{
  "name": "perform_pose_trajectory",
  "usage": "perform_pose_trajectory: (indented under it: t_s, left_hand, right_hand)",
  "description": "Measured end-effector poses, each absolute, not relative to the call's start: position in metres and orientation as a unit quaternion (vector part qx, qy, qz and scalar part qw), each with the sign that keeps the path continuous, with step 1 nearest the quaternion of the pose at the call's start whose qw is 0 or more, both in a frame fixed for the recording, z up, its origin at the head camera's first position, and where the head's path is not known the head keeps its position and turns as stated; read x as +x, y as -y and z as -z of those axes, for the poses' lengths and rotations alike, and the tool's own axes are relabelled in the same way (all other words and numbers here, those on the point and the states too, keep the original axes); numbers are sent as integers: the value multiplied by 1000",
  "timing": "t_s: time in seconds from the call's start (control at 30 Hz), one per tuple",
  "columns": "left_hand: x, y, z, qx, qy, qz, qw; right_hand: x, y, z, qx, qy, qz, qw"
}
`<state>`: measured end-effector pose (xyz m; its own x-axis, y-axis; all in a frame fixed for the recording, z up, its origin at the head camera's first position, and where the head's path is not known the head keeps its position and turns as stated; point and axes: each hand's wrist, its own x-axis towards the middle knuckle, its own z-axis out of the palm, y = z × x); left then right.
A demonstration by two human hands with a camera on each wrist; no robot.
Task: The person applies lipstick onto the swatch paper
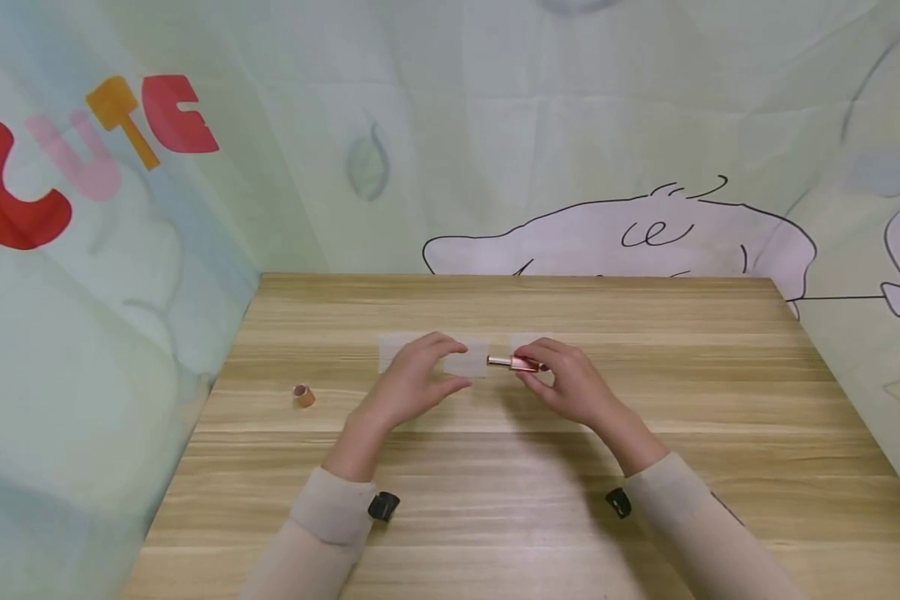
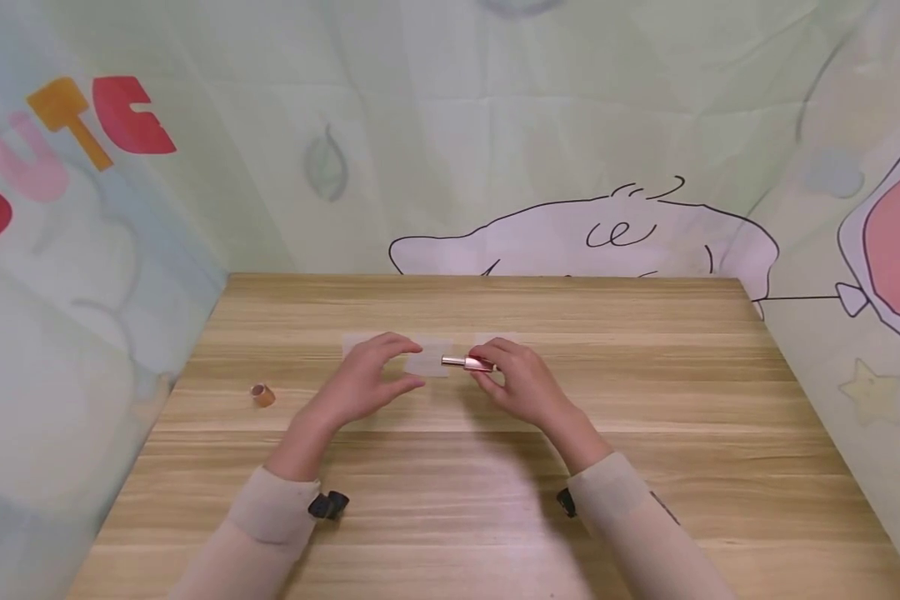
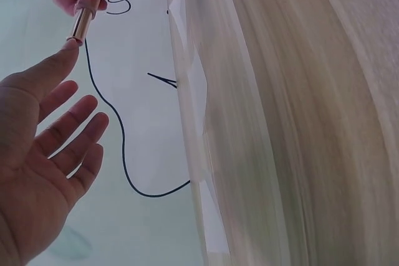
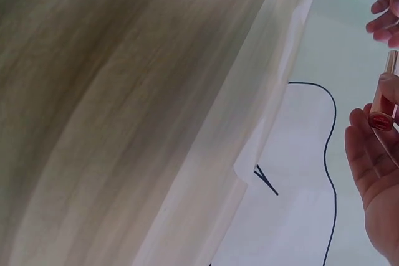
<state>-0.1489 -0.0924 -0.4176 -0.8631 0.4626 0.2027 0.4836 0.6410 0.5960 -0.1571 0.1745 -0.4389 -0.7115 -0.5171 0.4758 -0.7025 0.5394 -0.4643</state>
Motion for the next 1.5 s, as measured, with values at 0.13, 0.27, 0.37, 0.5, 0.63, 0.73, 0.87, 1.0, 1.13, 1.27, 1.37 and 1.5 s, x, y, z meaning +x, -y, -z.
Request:
perform_pose_trajectory:
  t_s: [0.13, 0.27, 0.37, 0.5, 0.63, 0.73, 0.87, 1.0, 1.13, 1.27, 1.37, 1.5]
  left_hand:
    - [-151, 86, 417, -277, 901, 334, 17]
    - [-151, 81, 416, -288, 899, 328, 17]
    - [-151, 78, 415, -291, 899, 325, 15]
    - [-151, 75, 413, -294, 900, 321, 8]
    - [-151, 71, 412, -301, 900, 316, 1]
    - [-150, 69, 411, -305, 901, 310, 0]
    - [-151, 66, 411, -304, 904, 299, 11]
    - [-151, 65, 411, -305, 905, 294, 20]
    - [-151, 66, 411, -307, 906, 292, 20]
    - [-151, 67, 411, -311, 903, 297, 17]
    - [-151, 67, 412, -311, 901, 303, 14]
    - [-151, 68, 413, -312, 898, 309, 15]
  right_hand:
    - [-157, -172, 438, 368, 859, -327, 139]
    - [-158, -168, 437, 383, 853, -327, 138]
    - [-157, -166, 438, 387, 852, -325, 139]
    - [-156, -164, 438, 389, 853, -318, 141]
    - [-155, -162, 436, 388, 859, -305, 134]
    - [-155, -161, 436, 388, 862, -298, 131]
    - [-155, -159, 436, 390, 861, -297, 135]
    - [-156, -158, 436, 394, 859, -298, 139]
    - [-156, -157, 435, 400, 855, -298, 142]
    - [-155, -156, 435, 398, 851, -312, 139]
    - [-154, -156, 436, 389, 844, -346, 129]
    - [-154, -157, 439, 374, 833, -391, 116]
